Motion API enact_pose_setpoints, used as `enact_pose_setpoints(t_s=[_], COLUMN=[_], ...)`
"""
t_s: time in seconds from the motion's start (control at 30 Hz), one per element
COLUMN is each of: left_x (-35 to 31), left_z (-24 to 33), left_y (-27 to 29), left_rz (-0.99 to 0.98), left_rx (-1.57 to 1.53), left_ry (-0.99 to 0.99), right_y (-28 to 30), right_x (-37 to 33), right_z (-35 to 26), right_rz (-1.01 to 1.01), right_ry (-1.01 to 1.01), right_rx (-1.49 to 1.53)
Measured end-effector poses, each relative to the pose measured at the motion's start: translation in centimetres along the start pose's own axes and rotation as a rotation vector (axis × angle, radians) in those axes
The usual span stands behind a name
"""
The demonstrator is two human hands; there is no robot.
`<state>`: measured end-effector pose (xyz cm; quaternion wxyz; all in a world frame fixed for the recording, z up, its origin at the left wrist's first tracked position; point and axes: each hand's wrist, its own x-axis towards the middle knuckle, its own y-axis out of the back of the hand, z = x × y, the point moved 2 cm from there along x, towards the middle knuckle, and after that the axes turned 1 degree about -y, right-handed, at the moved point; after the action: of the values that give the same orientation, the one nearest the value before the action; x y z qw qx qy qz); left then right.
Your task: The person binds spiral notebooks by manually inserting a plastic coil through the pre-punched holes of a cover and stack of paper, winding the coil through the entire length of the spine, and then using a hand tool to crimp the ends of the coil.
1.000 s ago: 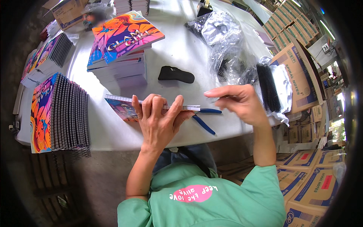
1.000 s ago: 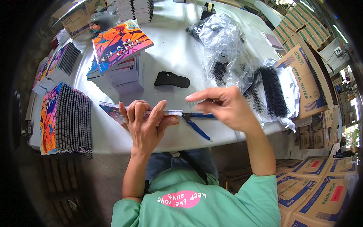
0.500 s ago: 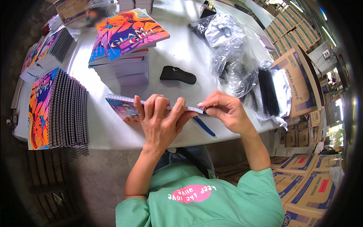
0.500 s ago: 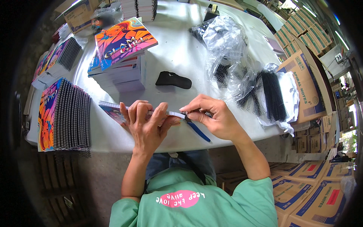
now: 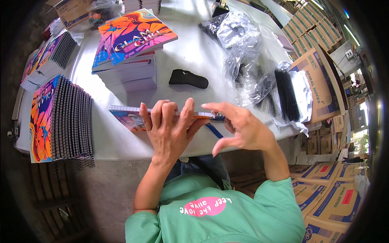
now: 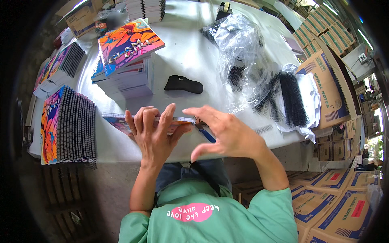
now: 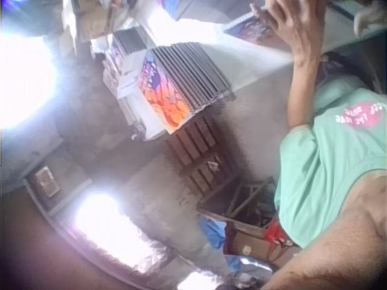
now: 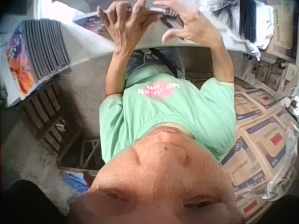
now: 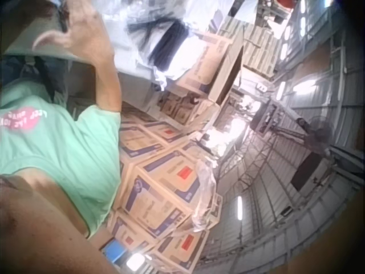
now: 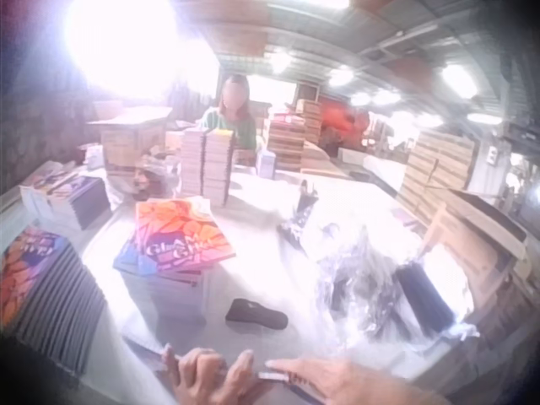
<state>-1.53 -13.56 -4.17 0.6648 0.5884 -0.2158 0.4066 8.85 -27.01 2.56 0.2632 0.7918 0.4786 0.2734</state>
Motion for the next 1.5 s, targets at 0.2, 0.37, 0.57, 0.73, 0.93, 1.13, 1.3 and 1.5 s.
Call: enact_pose_setpoints(t_s=[0.2,0.37,0.57,0.73,0.93,1.13,1.3,1.5], left_x=[-0.1,-0.1,-0.1,-0.9,-1.1,-0.6,-0.5,-0.3], left_z=[0.0,0.0,-0.1,-1.4,-1.3,-0.9,-1.4,-1.3], left_y=[0.2,0.4,0.7,1.1,2.2,2.4,1.9,2.0], left_rz=[-0.003,-0.030,-0.038,-0.039,0.005,-0.023,-0.054,-0.041], left_rx=[-0.072,-0.127,-0.186,-0.189,-0.201,-0.176,-0.220,-0.239], left_ry=[0.012,0.014,0.029,-0.040,-0.029,0.007,0.013,0.026], right_y=[-0.3,0.6,-0.8,0.2,-3.7,-3.1,-1.4,-1.1], right_x=[-1.2,0.7,-0.2,2.5,8.0,7.1,2.6,3.7], right_z=[1.5,2.0,1.0,1.7,10.3,13.8,5.9,5.7], right_rz=[0.093,-0.200,0.093,-0.398,-0.088,0.019,-0.335,-0.422], right_ry=[0.072,-0.214,0.202,-0.028,-0.090,-0.151,0.301,0.536], right_rx=[-0.160,0.238,-0.304,-0.030,-0.803,0.202,1.005,1.083])
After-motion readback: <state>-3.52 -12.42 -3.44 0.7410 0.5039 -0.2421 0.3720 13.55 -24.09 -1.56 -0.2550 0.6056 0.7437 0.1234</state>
